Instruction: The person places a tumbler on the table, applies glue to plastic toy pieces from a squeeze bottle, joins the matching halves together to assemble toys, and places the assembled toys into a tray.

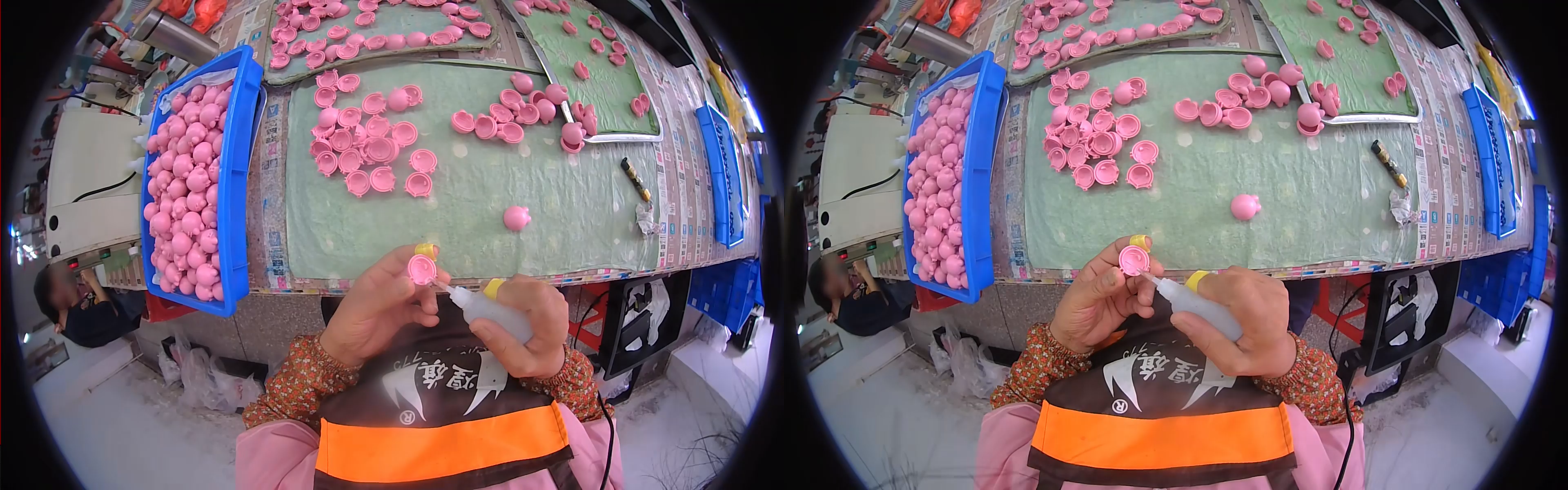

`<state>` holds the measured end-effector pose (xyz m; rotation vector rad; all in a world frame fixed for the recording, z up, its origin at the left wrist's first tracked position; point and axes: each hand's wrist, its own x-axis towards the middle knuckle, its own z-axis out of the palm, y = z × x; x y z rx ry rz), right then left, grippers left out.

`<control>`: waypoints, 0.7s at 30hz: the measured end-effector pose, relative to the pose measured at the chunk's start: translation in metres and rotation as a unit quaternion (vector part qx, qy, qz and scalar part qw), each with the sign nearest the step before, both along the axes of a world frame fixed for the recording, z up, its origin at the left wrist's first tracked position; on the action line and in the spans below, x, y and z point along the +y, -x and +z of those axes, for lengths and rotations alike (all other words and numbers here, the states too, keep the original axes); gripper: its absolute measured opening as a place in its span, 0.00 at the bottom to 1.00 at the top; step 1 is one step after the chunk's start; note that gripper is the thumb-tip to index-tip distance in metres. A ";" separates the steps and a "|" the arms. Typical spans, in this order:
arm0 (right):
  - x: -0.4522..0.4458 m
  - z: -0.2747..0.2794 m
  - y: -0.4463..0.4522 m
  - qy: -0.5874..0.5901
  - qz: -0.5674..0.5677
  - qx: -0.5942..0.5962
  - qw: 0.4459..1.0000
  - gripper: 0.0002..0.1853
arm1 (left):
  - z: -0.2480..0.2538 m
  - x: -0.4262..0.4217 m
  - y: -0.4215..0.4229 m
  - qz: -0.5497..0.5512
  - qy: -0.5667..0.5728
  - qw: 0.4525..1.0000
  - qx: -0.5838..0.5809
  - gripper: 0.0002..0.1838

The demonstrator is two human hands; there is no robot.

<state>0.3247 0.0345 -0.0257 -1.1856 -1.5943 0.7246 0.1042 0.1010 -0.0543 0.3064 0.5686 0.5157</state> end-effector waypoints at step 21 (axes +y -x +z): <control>-0.009 0.005 -0.004 0.197 -0.042 0.237 0.950 0.26 | 0.008 0.021 0.011 -0.011 -0.143 0.987 0.069 0.28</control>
